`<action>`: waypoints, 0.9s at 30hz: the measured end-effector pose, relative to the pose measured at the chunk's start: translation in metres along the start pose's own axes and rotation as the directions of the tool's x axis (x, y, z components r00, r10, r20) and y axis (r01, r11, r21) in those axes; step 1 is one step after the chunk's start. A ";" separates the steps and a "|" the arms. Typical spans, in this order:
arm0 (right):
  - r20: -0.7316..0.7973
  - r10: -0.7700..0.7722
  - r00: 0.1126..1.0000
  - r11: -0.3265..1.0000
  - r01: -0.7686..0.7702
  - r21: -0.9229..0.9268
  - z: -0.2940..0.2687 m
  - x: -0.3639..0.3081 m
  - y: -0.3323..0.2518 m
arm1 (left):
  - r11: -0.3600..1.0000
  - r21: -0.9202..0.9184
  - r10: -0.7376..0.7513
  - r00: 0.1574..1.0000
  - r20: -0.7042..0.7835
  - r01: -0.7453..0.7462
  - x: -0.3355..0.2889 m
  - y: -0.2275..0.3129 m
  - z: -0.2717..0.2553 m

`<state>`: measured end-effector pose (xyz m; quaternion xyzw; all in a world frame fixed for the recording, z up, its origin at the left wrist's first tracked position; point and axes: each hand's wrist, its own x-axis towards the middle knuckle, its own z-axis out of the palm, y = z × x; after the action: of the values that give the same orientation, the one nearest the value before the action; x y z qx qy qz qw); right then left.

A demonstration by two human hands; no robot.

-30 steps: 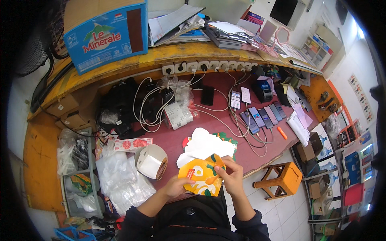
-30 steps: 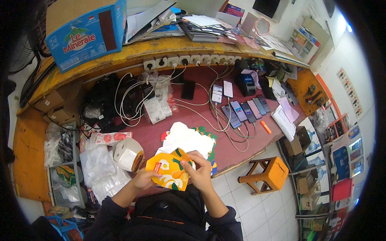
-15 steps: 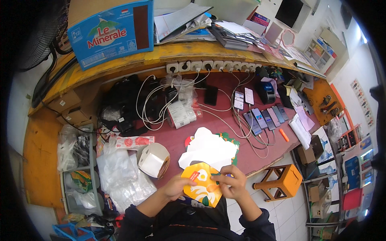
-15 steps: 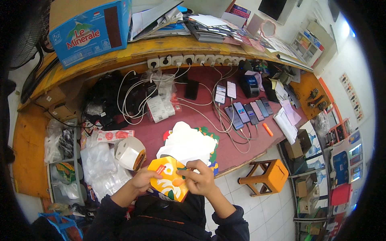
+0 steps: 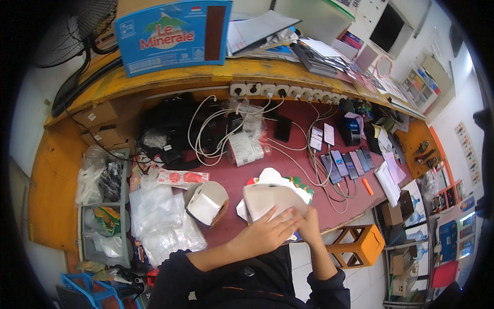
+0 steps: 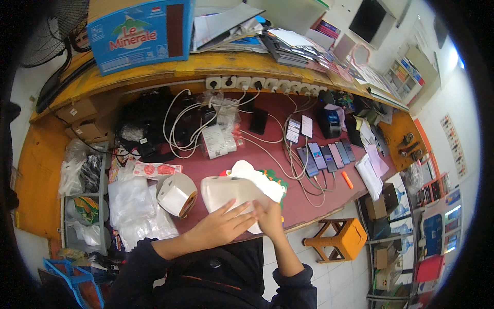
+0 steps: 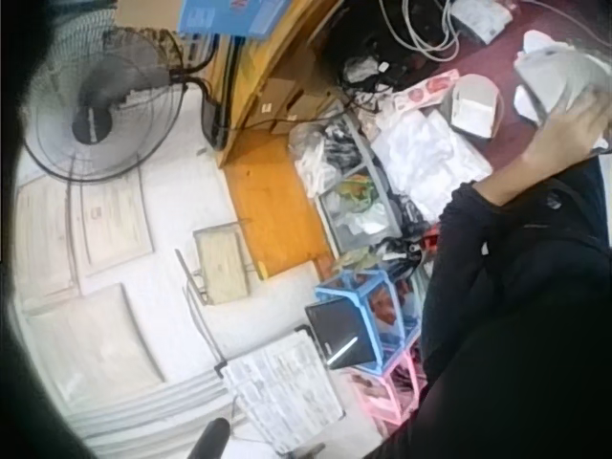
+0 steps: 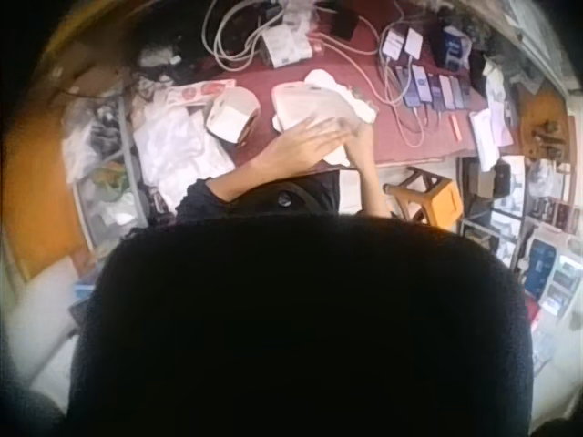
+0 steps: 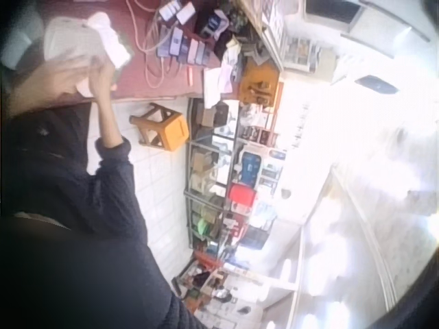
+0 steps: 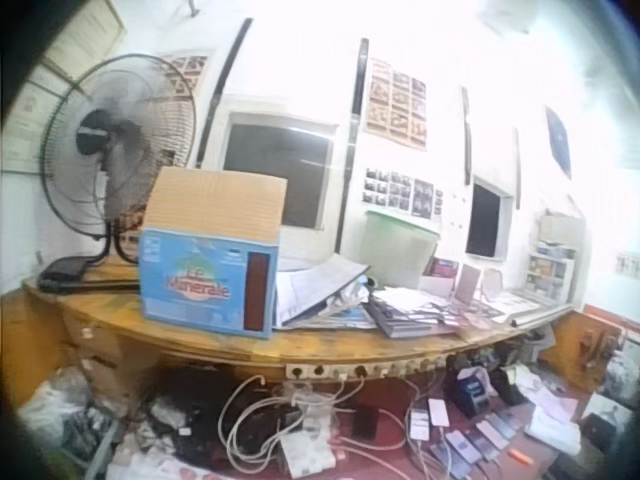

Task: The person repeatedly folds flat, colorful printed paperboard into small open-top boxes by hand, then places each finished box into a stack on the counter. The person handles the items one at a time, folding along creases and aligning edges to form the box shape.

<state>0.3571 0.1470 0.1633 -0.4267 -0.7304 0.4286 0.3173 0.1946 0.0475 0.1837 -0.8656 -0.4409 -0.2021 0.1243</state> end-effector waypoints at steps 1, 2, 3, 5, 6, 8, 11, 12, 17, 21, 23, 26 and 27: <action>0.055 0.156 0.986 0.988 -0.155 -0.021 -0.002 0.004 -0.003 | 0.997 0.007 -0.074 0.967 -0.244 0.078 -0.008 -0.003 -0.003; 0.067 0.237 0.969 0.939 -0.247 0.240 -0.005 0.003 -0.009 | 0.987 -0.003 -0.148 0.888 -0.434 0.163 -0.018 -0.004 -0.006; 0.123 0.138 0.983 0.941 -0.169 0.295 -0.005 0.004 -0.016 | 0.970 -0.026 -0.208 0.769 -0.604 0.242 -0.030 -0.007 -0.009; 0.183 0.081 0.980 0.909 -0.148 0.390 0.001 0.004 -0.033 | 0.832 -0.415 -0.533 0.741 -0.409 0.370 -0.051 -0.025 -0.010; 0.212 0.083 0.974 0.977 -0.122 0.176 0.010 0.006 -0.043 | 0.847 -0.450 -0.478 0.776 -0.411 0.284 -0.060 -0.034 -0.009; -0.053 -0.239 0.970 0.971 0.237 -0.042 0.034 0.012 -0.063 | 0.876 -0.412 -0.420 0.817 -0.394 0.252 -0.082 -0.048 -0.010; -0.159 -0.571 0.805 0.793 0.491 -0.361 0.054 0.027 -0.090 | 0.932 -0.209 -0.360 0.827 -0.433 0.296 -0.113 -0.058 -0.011; 0.123 -0.442 0.889 0.860 0.458 -0.223 0.061 0.030 -0.096 | 0.931 -0.178 -0.364 0.809 -0.461 0.317 -0.119 -0.062 -0.011; 0.486 -0.666 0.566 0.565 0.808 -0.167 0.137 0.049 -0.084 | 0.966 -0.046 -0.240 0.813 -0.531 0.255 -0.131 -0.075 0.012; 0.593 -0.517 0.617 0.484 0.783 -0.392 0.180 0.076 -0.036 | 0.577 -0.290 -0.815 0.560 -0.149 0.763 -0.170 -0.117 0.025; 0.607 -0.509 0.610 0.535 0.777 -0.332 0.201 0.075 -0.018 | 0.417 -0.498 -0.819 0.552 0.156 0.760 -0.188 -0.134 0.036; 0.798 -0.272 0.537 0.563 0.762 -0.321 0.229 0.068 -0.002 | 0.065 -0.738 -0.804 0.474 0.360 0.671 -0.203 -0.144 0.056; 0.890 -0.120 0.439 0.632 0.726 -0.273 0.232 0.067 0.001 | 0.048 -0.749 -0.816 0.458 0.352 0.661 -0.206 -0.142 0.061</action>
<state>0.1354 0.1250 0.0688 -0.0456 -0.9725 0.1996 -0.1107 -0.0155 0.0070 0.0405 -0.4359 -0.6580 -0.4855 -0.3759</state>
